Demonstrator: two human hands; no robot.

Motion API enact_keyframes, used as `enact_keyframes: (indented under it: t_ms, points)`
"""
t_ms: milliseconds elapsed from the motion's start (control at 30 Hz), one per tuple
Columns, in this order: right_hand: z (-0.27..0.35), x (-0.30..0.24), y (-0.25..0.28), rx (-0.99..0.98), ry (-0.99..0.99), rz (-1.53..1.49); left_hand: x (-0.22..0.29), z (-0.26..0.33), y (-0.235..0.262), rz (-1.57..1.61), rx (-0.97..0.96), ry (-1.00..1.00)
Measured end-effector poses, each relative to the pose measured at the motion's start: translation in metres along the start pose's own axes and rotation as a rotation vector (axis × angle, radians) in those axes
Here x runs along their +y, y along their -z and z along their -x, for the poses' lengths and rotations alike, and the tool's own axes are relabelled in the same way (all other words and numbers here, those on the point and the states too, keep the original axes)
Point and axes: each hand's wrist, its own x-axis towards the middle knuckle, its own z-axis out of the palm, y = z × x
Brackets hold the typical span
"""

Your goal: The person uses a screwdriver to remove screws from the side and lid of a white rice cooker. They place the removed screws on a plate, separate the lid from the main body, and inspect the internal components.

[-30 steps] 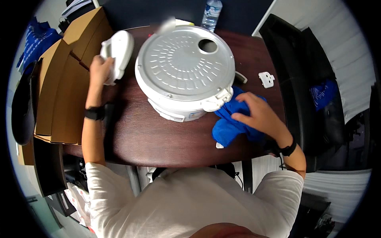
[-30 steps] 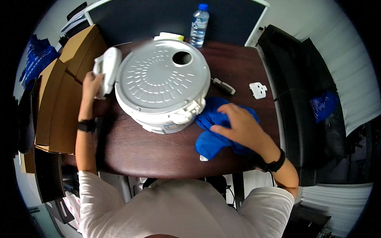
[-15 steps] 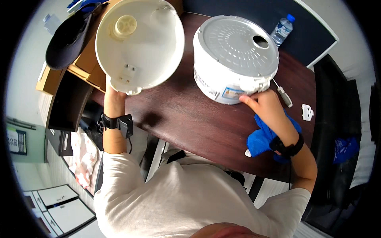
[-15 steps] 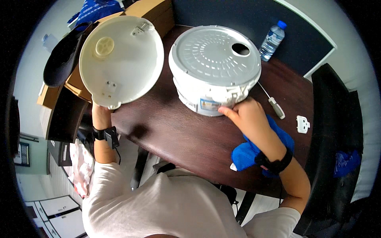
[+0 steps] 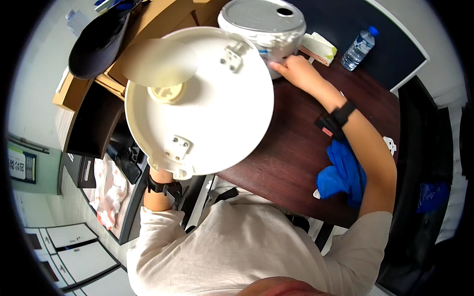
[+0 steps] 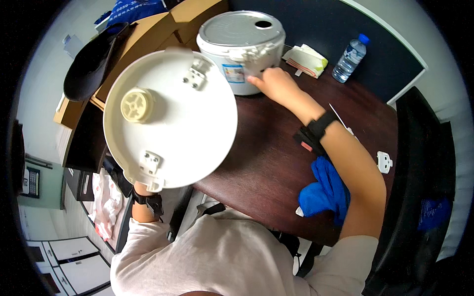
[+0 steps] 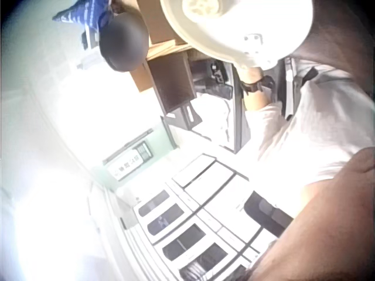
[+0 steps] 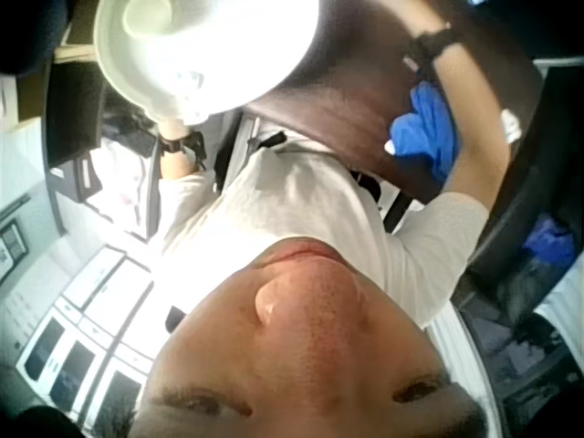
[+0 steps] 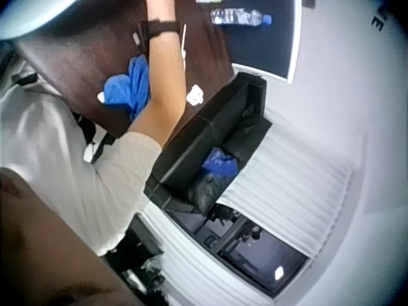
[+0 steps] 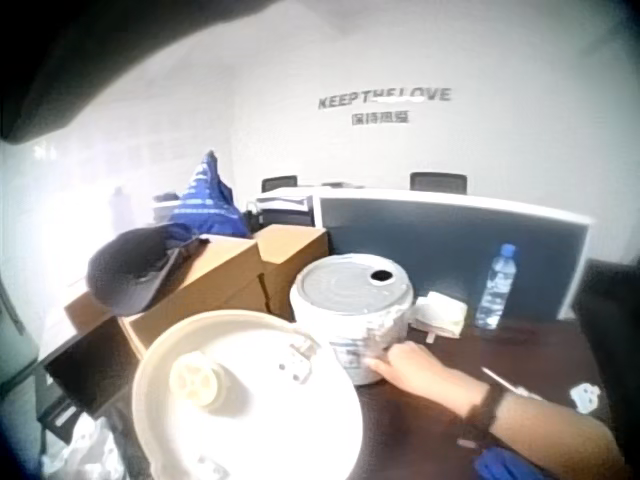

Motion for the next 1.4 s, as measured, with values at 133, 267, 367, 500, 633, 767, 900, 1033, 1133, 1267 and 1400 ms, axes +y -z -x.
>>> enact_keyframes:
  t_ms: [133, 267, 367, 500, 633, 767, 900, 1033, 1133, 1267, 1400]
  points:
    - [-0.029, 0.020, -0.008, -0.124, 0.175, -0.116, 0.029, -0.010, -0.074, 0.322, -0.178, 0.196]
    - [-0.003, 0.042, 0.029, -0.237, 0.048, 0.011, 0.043, -0.025, -0.149, 0.505, -0.407, 0.385]
    - [0.033, 0.092, 0.062, -0.311, -0.031, 0.146, 0.052, -0.033, -0.197, 0.590, -0.539, 0.521]
    - [0.103, 0.162, 0.083, -0.356, -0.377, 0.329, 0.062, -0.041, -0.234, 0.589, -0.608, 0.701]
    - [0.160, 0.171, 0.089, -0.381, -0.502, 0.205, 0.063, -0.057, -0.251, 0.575, -0.658, 0.845]
    - [0.183, 0.167, 0.071, -0.449, -0.501, 0.179, 0.034, -0.082, -0.240, 0.782, -1.113, 0.851]
    - [0.196, 0.179, 0.052, -0.331, -0.423, 0.207, 0.054, -0.079, -0.242, 0.134, -0.680, 0.570]
    - [0.196, 0.170, 0.063, -0.200, -0.384, 0.097, 0.062, -0.100, -0.216, 0.172, -0.603, 0.454]
    - [0.206, 0.160, 0.079, 0.067, -0.212, 0.080, 0.087, -0.103, -0.211, 0.026, -0.578, 0.350]
    - [0.209, 0.112, 0.115, 0.024, -0.244, -0.082, 0.088, -0.103, -0.226, -0.333, -0.585, 0.039]
    - [0.213, 0.063, 0.135, -0.083, -0.215, 0.097, 0.090, -0.121, -0.241, -0.419, -0.625, 0.056]
